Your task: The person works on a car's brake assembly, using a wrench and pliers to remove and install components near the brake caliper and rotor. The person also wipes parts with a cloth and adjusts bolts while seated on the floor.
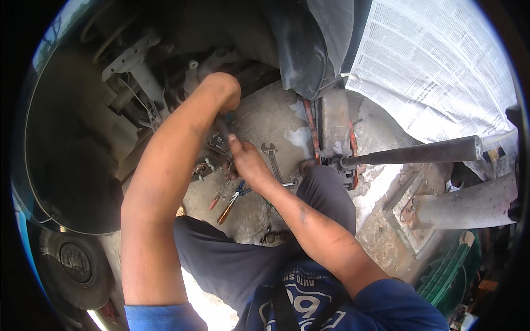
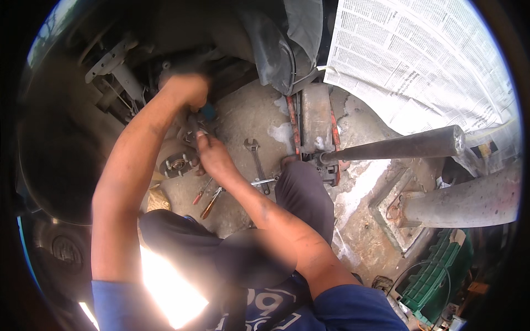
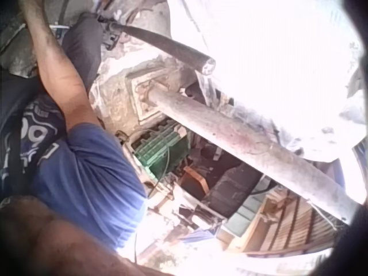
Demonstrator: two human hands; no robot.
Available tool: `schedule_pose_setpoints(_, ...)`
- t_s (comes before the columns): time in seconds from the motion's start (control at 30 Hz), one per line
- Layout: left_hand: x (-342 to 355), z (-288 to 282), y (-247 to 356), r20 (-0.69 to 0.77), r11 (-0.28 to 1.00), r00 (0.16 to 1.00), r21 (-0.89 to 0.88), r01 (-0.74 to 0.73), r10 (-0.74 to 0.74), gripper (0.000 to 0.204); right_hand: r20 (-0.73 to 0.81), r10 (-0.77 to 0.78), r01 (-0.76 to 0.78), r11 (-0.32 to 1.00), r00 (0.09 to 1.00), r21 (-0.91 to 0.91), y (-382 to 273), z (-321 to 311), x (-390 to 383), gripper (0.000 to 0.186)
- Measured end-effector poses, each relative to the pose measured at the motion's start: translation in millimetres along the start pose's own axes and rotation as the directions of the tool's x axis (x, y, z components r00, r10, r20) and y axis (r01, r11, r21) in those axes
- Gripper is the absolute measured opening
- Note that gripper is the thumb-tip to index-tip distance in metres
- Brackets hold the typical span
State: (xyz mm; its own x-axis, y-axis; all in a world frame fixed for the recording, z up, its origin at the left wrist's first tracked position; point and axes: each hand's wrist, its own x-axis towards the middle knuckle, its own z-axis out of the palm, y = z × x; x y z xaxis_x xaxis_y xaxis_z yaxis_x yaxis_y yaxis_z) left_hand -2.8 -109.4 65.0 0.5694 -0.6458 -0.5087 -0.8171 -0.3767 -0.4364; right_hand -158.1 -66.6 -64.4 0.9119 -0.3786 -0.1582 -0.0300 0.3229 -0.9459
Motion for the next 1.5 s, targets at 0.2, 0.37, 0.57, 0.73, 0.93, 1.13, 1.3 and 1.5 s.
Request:
schedule_pose_setpoints(0.2,5,3,0,-0.005,1.000,1.000,-0.016,-0.020,0.020,0.026,-0.091,-0.296,0.116,0.611,0.951,-0.783,-1,12,2,0.047)
schedule_pose_setpoints(0.37,6,0,-2,0.067,1.000,0.998,0.013,0.000,-0.001,0.035,-0.061,-0.447,0.170,0.459,0.892,-0.872,-6,9,-13,0.048)
schedule_pose_setpoints(0.57,14,-9,5,0.104,1.000,0.994,0.016,-0.018,0.017,0.033,-0.160,-0.419,0.180,0.662,0.894,-0.727,14,4,8,0.051)
schedule_pose_setpoints(0.73,37,16,-6,0.161,0.990,0.986,0.128,-0.053,0.032,0.031,-0.136,-0.102,0.035,0.904,0.986,-0.427,-4,9,-7,0.051)
schedule_pose_setpoints(0.93,67,29,-12,0.312,0.992,0.950,0.124,-0.035,-0.005,0.025,-0.115,-0.233,0.107,0.760,0.966,-0.641,-1,20,-2,0.047)
schedule_pose_setpoints(1.13,24,8,0,0.181,0.997,0.983,0.054,-0.053,0.043,0.027,0.017,-0.485,0.198,0.326,0.875,-0.924,-14,15,-17,0.046)
schedule_pose_setpoints(1.3,13,-1,3,0.128,1.000,0.992,0.001,-0.006,0.006,0.030,-0.143,-0.334,0.109,0.634,0.932,-0.766,1,14,1,0.045)
schedule_pose_setpoints(1.5,19,0,3,0.147,0.999,0.989,0.034,-0.025,0.019,0.030,-0.057,-0.413,0.165,0.481,0.909,-0.861,10,11,-1,0.044)
